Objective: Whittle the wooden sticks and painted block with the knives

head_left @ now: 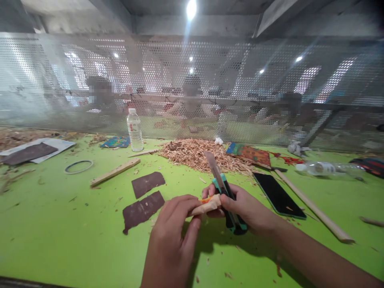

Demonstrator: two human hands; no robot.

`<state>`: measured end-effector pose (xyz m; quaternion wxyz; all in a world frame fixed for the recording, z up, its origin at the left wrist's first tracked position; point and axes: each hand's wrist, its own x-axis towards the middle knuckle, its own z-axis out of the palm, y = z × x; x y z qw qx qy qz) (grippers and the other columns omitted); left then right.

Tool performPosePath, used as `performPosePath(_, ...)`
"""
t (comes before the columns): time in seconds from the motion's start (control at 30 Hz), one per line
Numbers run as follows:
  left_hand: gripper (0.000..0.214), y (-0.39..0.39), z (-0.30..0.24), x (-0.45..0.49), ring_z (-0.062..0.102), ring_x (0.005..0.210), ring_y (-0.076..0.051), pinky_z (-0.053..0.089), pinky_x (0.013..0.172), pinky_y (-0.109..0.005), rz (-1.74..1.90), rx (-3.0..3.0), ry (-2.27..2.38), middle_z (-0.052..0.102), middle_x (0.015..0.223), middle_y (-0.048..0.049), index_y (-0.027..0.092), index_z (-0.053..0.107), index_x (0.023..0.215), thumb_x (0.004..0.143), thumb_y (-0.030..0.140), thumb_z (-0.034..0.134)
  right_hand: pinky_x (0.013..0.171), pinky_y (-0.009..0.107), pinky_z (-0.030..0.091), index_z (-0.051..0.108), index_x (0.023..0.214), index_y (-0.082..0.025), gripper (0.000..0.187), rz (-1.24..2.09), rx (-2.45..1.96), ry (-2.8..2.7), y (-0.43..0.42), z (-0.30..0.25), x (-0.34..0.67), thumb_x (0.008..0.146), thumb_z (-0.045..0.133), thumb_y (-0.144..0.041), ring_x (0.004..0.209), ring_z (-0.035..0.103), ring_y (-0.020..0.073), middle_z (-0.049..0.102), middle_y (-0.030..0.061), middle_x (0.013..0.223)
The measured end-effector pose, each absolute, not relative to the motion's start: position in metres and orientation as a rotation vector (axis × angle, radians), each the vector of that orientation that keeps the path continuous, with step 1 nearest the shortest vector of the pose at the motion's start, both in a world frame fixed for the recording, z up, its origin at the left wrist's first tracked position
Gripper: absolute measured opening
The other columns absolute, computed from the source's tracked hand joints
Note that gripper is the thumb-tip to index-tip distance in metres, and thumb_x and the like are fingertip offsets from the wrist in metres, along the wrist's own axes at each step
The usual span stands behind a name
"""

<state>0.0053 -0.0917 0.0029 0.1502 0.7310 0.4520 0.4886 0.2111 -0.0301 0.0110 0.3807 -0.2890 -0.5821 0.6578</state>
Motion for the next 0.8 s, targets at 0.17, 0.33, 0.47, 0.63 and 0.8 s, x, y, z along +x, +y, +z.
performPosePath(0.17, 0.028, -0.088, 0.012, 0.003, 0.068, 0.111, -0.019, 0.054, 0.094, -0.029, 1.319, 2.106, 1.268, 0.073, 0.123, -0.0050, 0.024, 0.065, 0.126, 0.104, 0.021, 0.049, 0.087, 0.037, 0.058, 0.063, 0.102, -0.021, 0.047, 1.662, -0.819, -1.436, -0.029, 0.012, 0.213, 0.082, 0.079, -0.060, 0.091, 0.073, 0.0217, 0.071, 0.0066, 0.101)
performPosePath(0.33, 0.027, -0.076, 0.052, 0.000, 0.070, 0.085, -0.016, 0.051, 0.075, -0.024, 0.980, 2.059, 1.077, 0.077, 0.096, 0.0031, 0.032, 0.075, 0.118, 0.102, 0.027, 0.054, 0.058, 0.030, 0.056, 0.061, 0.091, -0.021, 0.054, 1.411, -0.998, -1.415, -0.033, 0.021, 0.212, 0.079, 0.075, -0.071, 0.057, 0.067, 0.0176, 0.071, 0.0030, 0.070)
performPosePath(0.47, 0.025, -0.059, 0.072, -0.001, 0.070, 0.087, -0.018, 0.051, 0.073, -0.024, 0.649, 1.687, 0.913, 0.076, 0.093, -0.0004, 0.025, 0.078, 0.110, 0.099, 0.035, 0.059, 0.043, 0.025, 0.043, 0.057, 0.074, -0.021, 0.057, 1.201, -1.162, -1.358, -0.040, 0.031, 0.209, 0.075, 0.075, -0.075, 0.046, 0.055, 0.0127, 0.061, -0.0016, 0.057)
performPosePath(0.63, 0.024, -0.042, 0.070, 0.004, 0.070, 0.080, -0.013, 0.052, 0.072, -0.021, 0.545, 1.351, 0.898, 0.075, 0.092, -0.0028, 0.018, 0.074, 0.106, 0.097, 0.037, 0.061, 0.041, 0.026, 0.040, 0.057, 0.070, -0.022, 0.058, 1.084, -1.260, -1.318, -0.038, 0.034, 0.208, 0.070, 0.077, -0.077, 0.044, 0.052, 0.0131, 0.058, -0.0022, 0.055)
performPosePath(0.8, 0.021, -0.037, 0.060, 0.009, 0.070, 0.075, -0.012, 0.053, 0.070, -0.022, 0.572, 1.265, 0.932, 0.074, 0.085, -0.0025, 0.016, 0.066, 0.101, 0.093, 0.036, 0.067, 0.041, 0.025, 0.038, 0.056, 0.070, -0.022, 0.058, 1.122, -1.276, -1.312, -0.032, 0.030, 0.208, 0.072, 0.075, -0.077, 0.044, 0.051, 0.0121, 0.057, -0.0028, 0.053)
